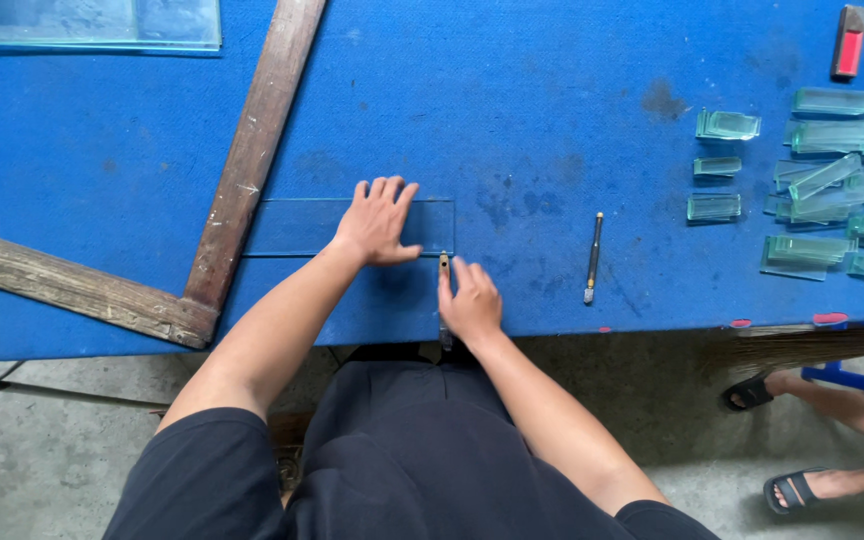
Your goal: The person uses a wooden L-square and a glass cutter to score rectangular glass sheets on a blue workbench. After scoring, they snap the glass along the line and place the cut pieces aside. The process is repeated for several sheets.
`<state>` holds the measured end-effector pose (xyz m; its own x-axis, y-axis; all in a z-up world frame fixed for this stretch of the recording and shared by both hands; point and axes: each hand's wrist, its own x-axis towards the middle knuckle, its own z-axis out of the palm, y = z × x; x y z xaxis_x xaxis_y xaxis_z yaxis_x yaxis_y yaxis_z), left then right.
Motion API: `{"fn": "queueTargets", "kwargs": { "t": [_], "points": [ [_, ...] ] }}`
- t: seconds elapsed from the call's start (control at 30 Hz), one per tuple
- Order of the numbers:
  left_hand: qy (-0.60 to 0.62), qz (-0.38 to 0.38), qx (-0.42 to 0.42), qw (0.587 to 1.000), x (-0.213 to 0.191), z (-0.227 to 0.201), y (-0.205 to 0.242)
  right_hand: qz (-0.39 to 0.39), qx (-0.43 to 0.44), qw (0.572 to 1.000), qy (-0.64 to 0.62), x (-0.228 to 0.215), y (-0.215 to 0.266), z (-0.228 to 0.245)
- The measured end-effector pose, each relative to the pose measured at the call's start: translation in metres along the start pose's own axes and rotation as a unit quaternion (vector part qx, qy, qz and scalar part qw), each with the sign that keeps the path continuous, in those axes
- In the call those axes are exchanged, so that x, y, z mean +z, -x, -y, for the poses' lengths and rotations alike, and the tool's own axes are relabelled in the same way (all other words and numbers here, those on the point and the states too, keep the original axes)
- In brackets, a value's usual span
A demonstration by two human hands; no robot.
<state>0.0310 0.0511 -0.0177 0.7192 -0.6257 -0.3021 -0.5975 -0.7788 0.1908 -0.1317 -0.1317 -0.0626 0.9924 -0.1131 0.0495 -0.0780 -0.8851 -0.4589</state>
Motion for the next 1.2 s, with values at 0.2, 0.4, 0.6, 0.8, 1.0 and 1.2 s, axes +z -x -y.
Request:
{"fn": "queueTargets", "kwargs": {
  "t": [0.2,0.4,0.6,0.8,1.0,1.2],
  "points": [
    [0.156,-0.090,-0.237,0.955,0.024,-0.014,-0.017,-0.169,0.055,0.984,-0.014,0.015,-0.081,-0.059],
    [0.157,-0.080,-0.300,0.938,0.025,-0.027,-0.021,-0.147,0.126,0.980,0.053,0.061,-0.123,-0.042],
    [0.146,-0.062,-0.296,0.942,0.038,-0.018,-0.029,-0.072,0.171,0.974,0.129,0.059,-0.117,-0.017],
    [0.145,-0.063,-0.291,0.944,0.033,-0.018,-0.030,-0.054,0.169,0.972,0.154,0.060,-0.120,-0.021],
    [0.139,-0.066,-0.292,0.944,0.033,-0.016,-0.033,-0.080,0.155,0.979,0.108,0.060,-0.121,-0.024],
    [0.130,-0.085,-0.290,0.944,0.043,-0.014,-0.036,-0.065,-0.039,0.994,-0.079,0.044,-0.119,-0.069]
  ]
}}
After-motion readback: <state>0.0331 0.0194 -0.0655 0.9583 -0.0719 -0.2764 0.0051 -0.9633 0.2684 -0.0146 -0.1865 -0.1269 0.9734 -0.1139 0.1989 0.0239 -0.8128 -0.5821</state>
